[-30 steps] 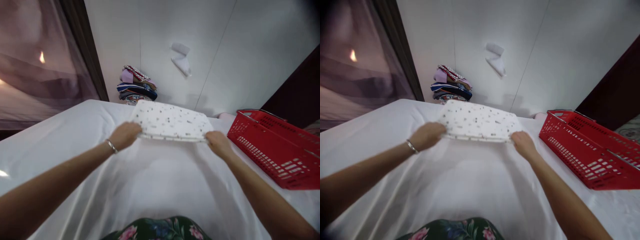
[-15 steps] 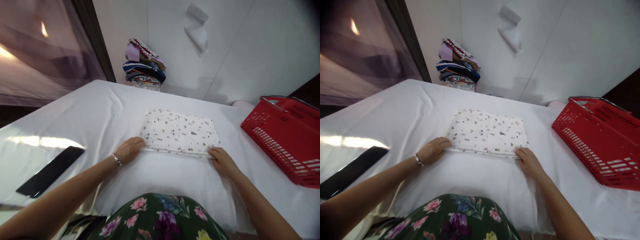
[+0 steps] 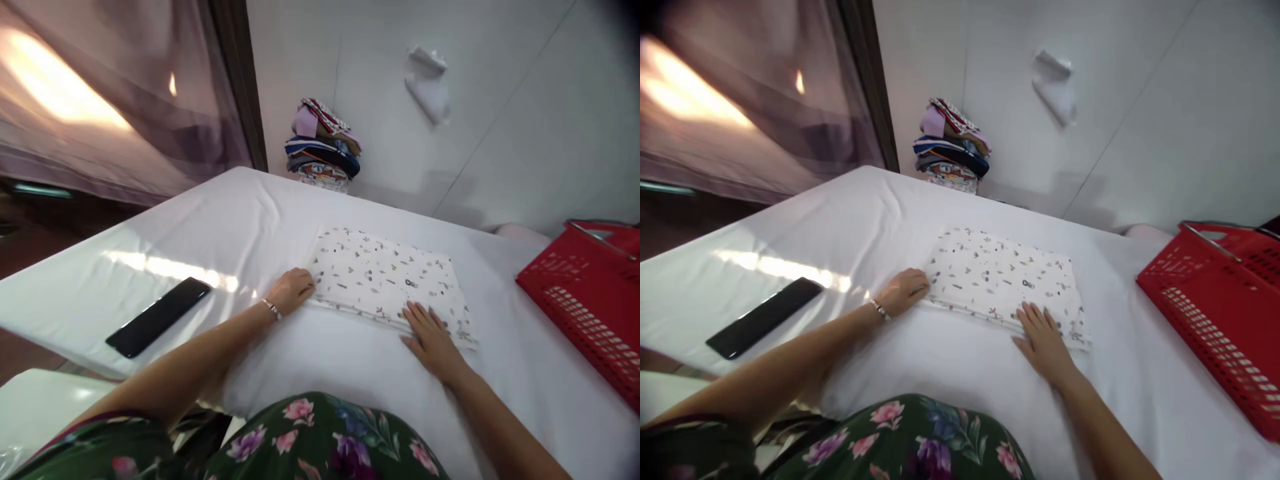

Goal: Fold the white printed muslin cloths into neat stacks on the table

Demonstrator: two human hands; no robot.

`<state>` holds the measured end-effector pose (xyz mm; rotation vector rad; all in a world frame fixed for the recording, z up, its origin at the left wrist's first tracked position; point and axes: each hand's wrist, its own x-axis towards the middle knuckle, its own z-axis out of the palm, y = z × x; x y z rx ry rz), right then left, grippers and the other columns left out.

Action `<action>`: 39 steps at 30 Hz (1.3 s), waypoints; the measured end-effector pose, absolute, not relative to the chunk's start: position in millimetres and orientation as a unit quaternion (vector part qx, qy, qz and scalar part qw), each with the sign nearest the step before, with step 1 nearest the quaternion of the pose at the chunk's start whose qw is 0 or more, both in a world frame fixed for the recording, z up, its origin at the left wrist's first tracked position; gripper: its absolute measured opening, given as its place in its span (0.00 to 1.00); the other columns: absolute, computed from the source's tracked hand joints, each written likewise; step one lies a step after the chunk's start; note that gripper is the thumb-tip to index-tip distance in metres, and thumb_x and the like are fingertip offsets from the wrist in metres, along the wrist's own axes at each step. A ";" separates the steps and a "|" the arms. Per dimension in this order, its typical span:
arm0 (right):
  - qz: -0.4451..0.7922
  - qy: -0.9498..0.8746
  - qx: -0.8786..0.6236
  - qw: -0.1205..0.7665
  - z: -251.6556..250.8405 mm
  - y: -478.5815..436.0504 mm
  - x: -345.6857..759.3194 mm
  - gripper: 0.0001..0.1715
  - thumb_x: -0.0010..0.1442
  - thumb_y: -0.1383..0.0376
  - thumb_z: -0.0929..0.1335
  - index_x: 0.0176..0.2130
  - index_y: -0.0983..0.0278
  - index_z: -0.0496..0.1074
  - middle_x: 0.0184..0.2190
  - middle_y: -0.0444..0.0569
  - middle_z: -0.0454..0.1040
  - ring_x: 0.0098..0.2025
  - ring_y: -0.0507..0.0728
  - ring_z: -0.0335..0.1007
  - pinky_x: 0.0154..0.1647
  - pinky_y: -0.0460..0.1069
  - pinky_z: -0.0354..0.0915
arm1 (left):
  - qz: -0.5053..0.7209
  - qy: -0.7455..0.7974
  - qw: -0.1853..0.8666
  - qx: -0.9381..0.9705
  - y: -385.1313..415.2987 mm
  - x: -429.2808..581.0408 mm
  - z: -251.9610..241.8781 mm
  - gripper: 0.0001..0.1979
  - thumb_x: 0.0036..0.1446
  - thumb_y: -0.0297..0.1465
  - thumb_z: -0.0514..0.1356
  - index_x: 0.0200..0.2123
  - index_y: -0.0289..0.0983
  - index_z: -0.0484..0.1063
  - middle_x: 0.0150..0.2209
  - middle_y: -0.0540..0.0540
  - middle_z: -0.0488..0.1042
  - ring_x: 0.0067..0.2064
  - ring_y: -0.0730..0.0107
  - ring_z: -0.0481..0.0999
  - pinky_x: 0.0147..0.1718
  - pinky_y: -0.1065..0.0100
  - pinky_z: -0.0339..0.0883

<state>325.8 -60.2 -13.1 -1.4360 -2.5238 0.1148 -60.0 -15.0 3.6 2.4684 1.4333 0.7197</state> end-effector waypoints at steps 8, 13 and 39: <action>0.066 -0.856 -0.505 0.087 -23.2 -59.1 335.3 0.29 0.63 0.54 0.56 0.61 0.56 0.52 0.63 0.46 0.48 0.65 0.60 0.39 0.62 0.63 0.45 | 0.266 0.645 0.173 0.695 -12.8 -70.0 6.1 0.08 0.53 0.35 0.54 0.30 0.39 0.70 0.33 0.48 0.73 0.35 0.70 0.71 0.36 0.69 0.63; 0.036 -0.854 -0.504 0.128 -9.2 -34.8 300.7 0.30 0.64 0.54 0.55 0.62 0.58 0.51 0.64 0.47 0.43 0.65 0.60 0.33 0.62 0.62 0.43 | 0.204 0.732 0.229 0.608 11.8 -67.0 17.5 0.18 0.52 0.44 0.53 0.42 0.41 0.68 0.40 0.48 0.74 0.37 0.68 0.73 0.34 0.69 0.63; 0.097 -0.846 -0.524 0.036 -9.1 168.6 56.7 0.28 0.64 0.57 0.53 0.59 0.66 0.52 0.64 0.54 0.44 0.64 0.61 0.35 0.60 0.62 0.34 | 0.085 0.696 0.238 0.672 7.0 -74.4 6.5 0.19 0.52 0.45 0.51 0.25 0.38 0.73 0.31 0.41 0.76 0.37 0.56 0.75 0.34 0.62 0.64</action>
